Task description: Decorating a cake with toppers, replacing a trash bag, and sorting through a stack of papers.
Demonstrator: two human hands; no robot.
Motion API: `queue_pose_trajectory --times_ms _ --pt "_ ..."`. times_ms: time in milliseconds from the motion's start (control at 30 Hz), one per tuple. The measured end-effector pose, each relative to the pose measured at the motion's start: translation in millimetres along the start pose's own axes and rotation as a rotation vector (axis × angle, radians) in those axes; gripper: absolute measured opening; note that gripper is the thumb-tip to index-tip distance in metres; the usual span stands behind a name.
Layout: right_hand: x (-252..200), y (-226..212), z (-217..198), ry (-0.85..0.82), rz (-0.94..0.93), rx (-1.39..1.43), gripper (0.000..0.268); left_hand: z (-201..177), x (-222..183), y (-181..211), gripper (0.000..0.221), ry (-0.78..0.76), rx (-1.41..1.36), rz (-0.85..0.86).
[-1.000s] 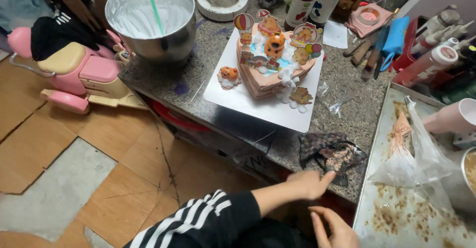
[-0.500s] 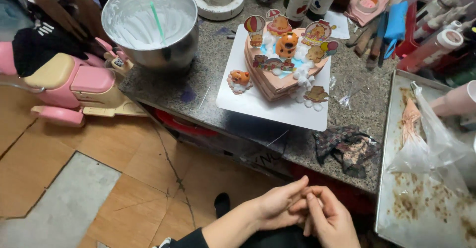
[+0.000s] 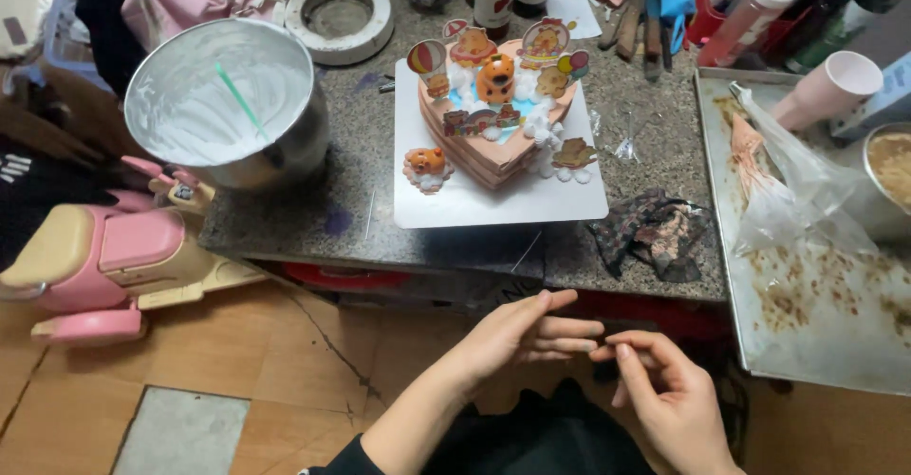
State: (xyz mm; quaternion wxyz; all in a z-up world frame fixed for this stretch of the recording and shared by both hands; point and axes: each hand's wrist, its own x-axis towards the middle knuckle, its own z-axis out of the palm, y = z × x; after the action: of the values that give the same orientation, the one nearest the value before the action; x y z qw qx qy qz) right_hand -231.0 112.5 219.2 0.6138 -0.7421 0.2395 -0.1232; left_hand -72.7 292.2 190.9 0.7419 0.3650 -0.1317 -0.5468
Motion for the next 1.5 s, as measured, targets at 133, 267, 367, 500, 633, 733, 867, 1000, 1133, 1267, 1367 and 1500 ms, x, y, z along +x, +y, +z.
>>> queue_pose_trajectory --times_ms 133,267,367,500,633,733,867,1000,1133,1267,1367,1500 --pt "-8 13 10 -0.214 -0.095 0.042 0.022 26 -2 -1 0.067 -0.046 0.073 -0.035" --pt "-17 21 31 -0.285 0.032 -0.023 0.015 34 -12 -15 0.061 -0.185 -0.020 -0.062" --pt "-22 28 43 -0.393 0.156 0.178 0.013 25 -20 -32 0.058 -0.205 -0.271 -0.138" --pt "-22 13 60 -0.665 0.313 0.400 0.033 20 -22 -50 0.059 -0.191 -0.482 -0.059" --pt "-28 -16 70 -0.688 0.294 0.291 0.024 16 -29 -44 0.064 -0.186 -0.791 -0.007" --pt "-39 -20 77 -0.707 0.064 0.122 0.024 16 -40 -42 0.060 -0.072 -0.808 0.141" --pt "-60 -12 69 -0.785 -0.156 0.065 0.035 13 -57 -65 0.063 -0.138 -0.924 0.179" --pt "-84 21 42 -0.801 -0.036 0.164 0.030 41 -67 -96 0.063 -0.169 -0.977 0.146" --pt "-114 39 -1 -0.667 0.000 0.047 0.026 91 -71 -128 0.060 -0.094 -0.929 0.128" --pt "-152 59 -38 -0.480 0.177 0.068 0.021 133 -75 -169 0.059 -0.129 -0.956 0.139" --pt "-176 88 -60 -0.485 -0.007 0.128 0.020 162 -86 -196 0.057 -0.170 -1.015 0.169" --pt "-214 113 -74 -0.407 -0.138 0.240 0.025 186 -114 -230 0.058 -0.187 -1.086 0.224"
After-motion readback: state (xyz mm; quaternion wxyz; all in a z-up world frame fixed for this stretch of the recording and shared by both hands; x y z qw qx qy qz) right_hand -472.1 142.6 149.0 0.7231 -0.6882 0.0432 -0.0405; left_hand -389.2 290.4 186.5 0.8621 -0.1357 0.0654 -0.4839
